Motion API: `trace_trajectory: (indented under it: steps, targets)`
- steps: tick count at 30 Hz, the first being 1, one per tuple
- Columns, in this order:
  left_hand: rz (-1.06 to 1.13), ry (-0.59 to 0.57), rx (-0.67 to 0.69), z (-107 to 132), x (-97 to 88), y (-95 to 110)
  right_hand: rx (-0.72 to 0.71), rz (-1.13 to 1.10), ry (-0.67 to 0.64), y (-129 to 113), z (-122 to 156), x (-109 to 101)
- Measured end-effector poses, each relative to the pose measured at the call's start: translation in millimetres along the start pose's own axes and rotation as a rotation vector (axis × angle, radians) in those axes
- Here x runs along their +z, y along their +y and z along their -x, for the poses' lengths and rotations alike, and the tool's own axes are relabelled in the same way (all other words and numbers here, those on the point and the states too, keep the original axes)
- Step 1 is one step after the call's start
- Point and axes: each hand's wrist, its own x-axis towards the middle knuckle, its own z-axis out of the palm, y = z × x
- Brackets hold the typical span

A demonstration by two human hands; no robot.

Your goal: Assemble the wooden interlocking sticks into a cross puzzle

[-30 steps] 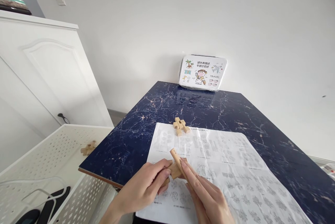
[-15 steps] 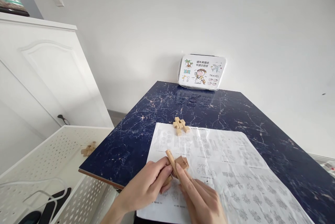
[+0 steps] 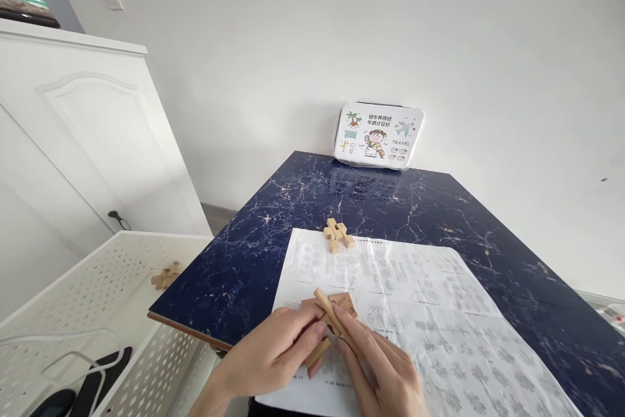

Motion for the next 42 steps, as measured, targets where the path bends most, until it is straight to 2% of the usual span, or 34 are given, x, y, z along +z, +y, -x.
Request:
trace_trajectory:
  steps: [9, 18, 22, 25, 34, 42]
  targets:
    - [-0.141, -0.005, 0.044, -0.7, -0.6, 1.8, 0.014, -0.009, 0.038, -4.4, -2.7, -0.4]
    - [-0.065, -0.043, 0.036, -1.6, 0.0, 4.3, 0.017, -0.008, 0.077, -4.4, -2.8, -0.4]
    - [-0.043, -0.059, 0.026, 0.2, -1.5, 0.4, 0.003, -0.033, 0.016, -5.2, -6.4, -5.9]
    - [-0.024, -0.05, 0.004, 0.3, -1.8, -0.8, 0.013, -0.072, -0.035, -4.8, -6.3, -8.9]
    - [0.068, -0.017, -0.05, -3.0, 0.6, 1.1, 0.033, -0.05, 0.037, -7.9, -1.9, -3.8]
    - [0.063, 0.014, -0.039, -3.3, 0.7, 0.8, 0.07, -0.077, -0.007, -7.3, -0.4, -4.6]
